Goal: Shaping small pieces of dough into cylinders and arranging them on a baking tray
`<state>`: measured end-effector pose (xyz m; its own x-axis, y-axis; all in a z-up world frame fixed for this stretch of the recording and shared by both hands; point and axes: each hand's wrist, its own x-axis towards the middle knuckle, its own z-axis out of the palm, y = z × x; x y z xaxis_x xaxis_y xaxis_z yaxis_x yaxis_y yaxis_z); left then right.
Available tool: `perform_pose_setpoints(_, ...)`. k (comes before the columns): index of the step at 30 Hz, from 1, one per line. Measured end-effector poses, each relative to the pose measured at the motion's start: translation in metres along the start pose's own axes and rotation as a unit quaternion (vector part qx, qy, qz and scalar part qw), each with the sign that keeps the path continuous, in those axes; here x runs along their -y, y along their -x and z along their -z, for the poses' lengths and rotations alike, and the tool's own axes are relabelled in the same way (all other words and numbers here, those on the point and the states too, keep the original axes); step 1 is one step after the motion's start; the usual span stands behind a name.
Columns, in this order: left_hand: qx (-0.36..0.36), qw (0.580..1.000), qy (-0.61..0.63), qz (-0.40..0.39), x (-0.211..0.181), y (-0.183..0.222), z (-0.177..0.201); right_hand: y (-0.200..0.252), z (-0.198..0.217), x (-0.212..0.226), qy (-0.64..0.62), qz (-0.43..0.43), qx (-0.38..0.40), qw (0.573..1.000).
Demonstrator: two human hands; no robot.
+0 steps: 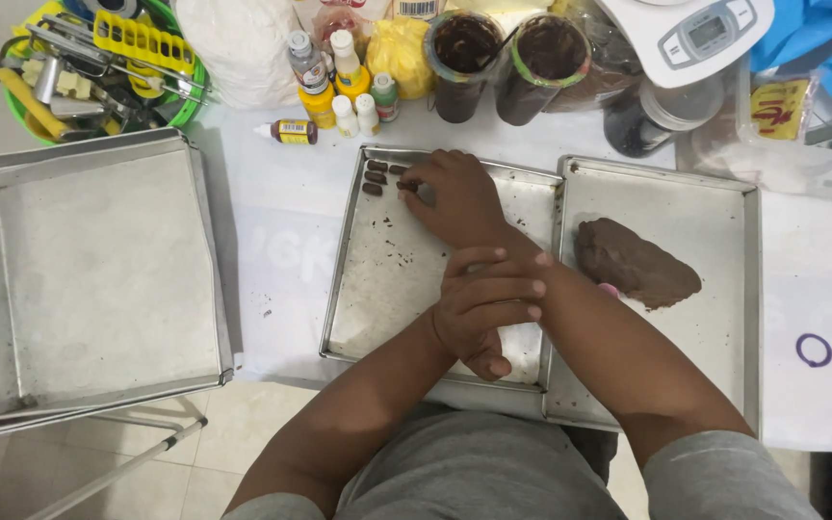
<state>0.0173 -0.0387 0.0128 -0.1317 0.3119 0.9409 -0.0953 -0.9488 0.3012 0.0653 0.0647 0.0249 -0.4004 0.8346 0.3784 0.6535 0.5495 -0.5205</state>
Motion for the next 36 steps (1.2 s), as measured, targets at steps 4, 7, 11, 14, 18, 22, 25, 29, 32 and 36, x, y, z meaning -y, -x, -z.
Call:
perform_pose_setpoints(4,-0.007,1.000,0.007,-0.002,-0.002,-0.007,-0.001,-0.006,-0.015,-0.003,0.036,-0.013,0.002,0.999)
perform_pose_setpoints(7,-0.003,1.000,0.007,0.013,-0.003,-0.005,-0.001,-0.010,-0.016,-0.002,0.054,-0.022,0.018,0.998)
perform_pose_setpoints(11,-0.003,1.000,0.008,0.019,-0.003,-0.007,0.001,-0.012,-0.018,0.000,0.061,-0.032,0.022,0.997)
perform_pose_setpoints(14,0.001,1.000,0.009,0.016,-0.003,-0.006,0.002,-0.012,-0.020,0.001,0.071,-0.030,0.014,0.997)
perform_pose_setpoints(18,-0.001,1.000,0.014,0.015,-0.001,-0.004,0.001,-0.012,-0.022,0.000,0.082,-0.026,0.010,0.996)
perform_pose_setpoints(22,0.001,1.000,0.010,0.018,-0.001,-0.003,0.003,-0.011,-0.024,0.000,0.082,-0.022,-0.001,0.996)
perform_pose_setpoints(25,0.007,1.000,0.010,0.021,0.000,-0.003,0.003,-0.011,-0.025,-0.001,0.063,-0.021,-0.015,0.998)
perform_pose_setpoints(29,0.006,1.000,0.007,0.020,0.000,-0.004,0.003,-0.010,-0.022,0.001,0.059,-0.028,-0.011,0.998)
perform_pose_setpoints(32,0.006,1.000,0.005,0.020,0.000,-0.003,0.002,-0.010,-0.022,0.001,0.052,-0.026,-0.014,0.998)
perform_pose_setpoints(36,0.004,1.000,-0.003,0.019,0.001,-0.002,0.002,-0.010,-0.023,0.002,0.052,-0.020,-0.032,0.998)
